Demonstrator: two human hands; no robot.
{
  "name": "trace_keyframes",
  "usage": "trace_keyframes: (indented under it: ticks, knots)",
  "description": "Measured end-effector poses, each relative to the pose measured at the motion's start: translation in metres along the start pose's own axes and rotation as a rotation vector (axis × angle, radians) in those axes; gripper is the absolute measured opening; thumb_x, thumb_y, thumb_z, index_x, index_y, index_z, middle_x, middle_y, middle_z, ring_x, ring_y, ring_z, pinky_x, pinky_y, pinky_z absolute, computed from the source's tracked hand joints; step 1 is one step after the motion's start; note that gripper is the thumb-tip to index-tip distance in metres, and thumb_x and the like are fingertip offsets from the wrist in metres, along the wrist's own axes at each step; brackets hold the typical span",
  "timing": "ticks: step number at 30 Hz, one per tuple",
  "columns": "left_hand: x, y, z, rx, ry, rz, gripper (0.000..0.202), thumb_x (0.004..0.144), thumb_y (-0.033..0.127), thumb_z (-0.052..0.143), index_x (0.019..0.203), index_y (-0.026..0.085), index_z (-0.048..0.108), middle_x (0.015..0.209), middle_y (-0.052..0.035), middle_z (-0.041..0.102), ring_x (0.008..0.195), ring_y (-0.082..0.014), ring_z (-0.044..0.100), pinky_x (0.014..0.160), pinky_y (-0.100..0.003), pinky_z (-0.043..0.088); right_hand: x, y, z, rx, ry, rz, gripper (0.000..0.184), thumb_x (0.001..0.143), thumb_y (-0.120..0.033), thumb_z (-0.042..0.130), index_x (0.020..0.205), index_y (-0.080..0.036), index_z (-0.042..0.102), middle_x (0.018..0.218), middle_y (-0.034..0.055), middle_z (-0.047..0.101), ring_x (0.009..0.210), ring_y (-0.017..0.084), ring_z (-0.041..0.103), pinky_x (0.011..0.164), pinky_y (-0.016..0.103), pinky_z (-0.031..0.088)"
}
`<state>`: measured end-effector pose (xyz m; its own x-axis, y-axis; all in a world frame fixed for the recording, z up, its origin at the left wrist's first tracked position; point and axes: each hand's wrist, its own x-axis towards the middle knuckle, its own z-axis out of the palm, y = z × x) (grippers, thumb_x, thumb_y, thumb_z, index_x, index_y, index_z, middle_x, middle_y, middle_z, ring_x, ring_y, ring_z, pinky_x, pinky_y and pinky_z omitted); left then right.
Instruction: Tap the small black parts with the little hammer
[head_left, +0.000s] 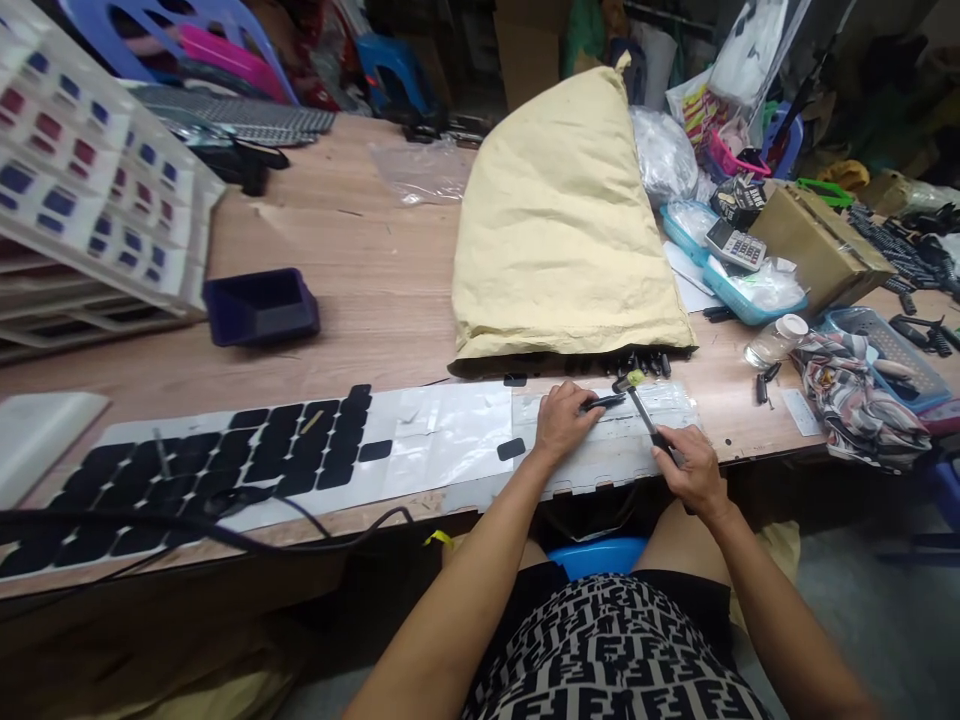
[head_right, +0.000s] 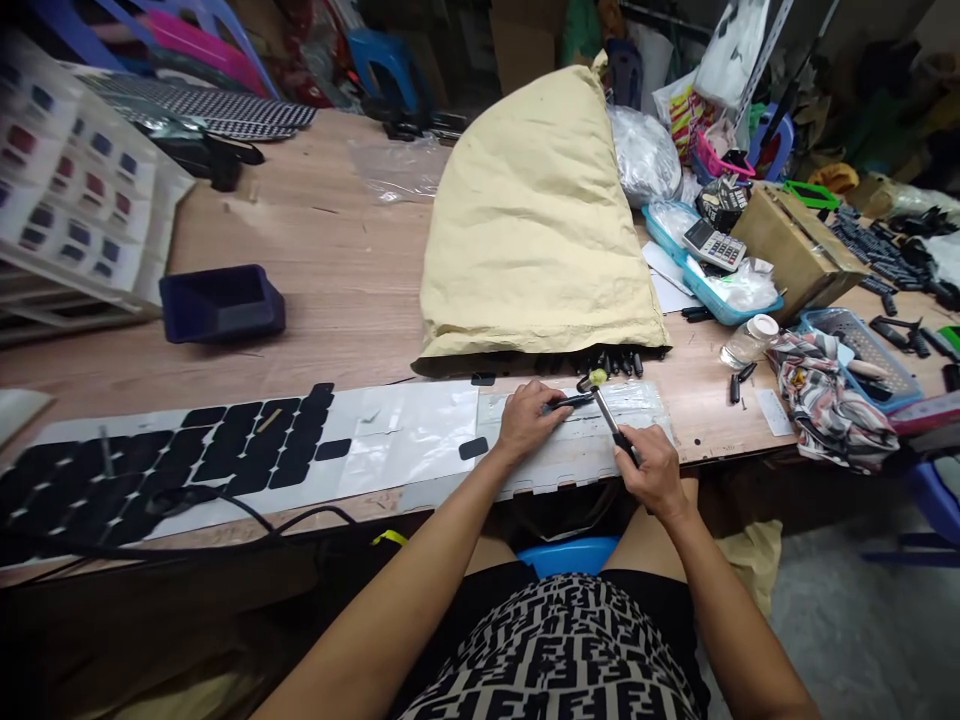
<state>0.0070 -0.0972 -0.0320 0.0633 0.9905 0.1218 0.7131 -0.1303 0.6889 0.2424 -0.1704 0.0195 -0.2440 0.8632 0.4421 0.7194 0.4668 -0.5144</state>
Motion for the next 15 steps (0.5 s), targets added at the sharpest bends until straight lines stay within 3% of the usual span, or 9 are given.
trace_keyframes:
  ticks: [8, 15]
  knots:
    - [0.002, 0.002, -0.002, -0.006, -0.02, -0.03, 0.017, 0.086, 0.035, 0.071, 0.101, 0.029, 0.074, 0.101, -0.0029, 0.065, 0.104, -0.0239, 0.056, 0.09, -0.037, 0.039, -0.003, -0.003, 0.008, -0.075, -0.088, 0.056, 0.032, 0.091, -0.031, 0.056, 0.119, -0.026, 0.072, 0.098, 0.0072, 0.076, 0.084, 0.027, 0.063, 0.079, 0.045, 0.054]
    - [0.002, 0.002, -0.001, -0.01, -0.019, -0.041, 0.018, 0.085, 0.036, 0.072, 0.101, 0.028, 0.074, 0.1, -0.0027, 0.065, 0.102, -0.0234, 0.056, 0.09, -0.037, 0.04, -0.002, -0.012, 0.015, -0.037, -0.136, 0.011, 0.032, 0.091, -0.03, 0.057, 0.119, -0.027, 0.072, 0.096, 0.0066, 0.075, 0.087, 0.028, 0.064, 0.079, 0.044, 0.054]
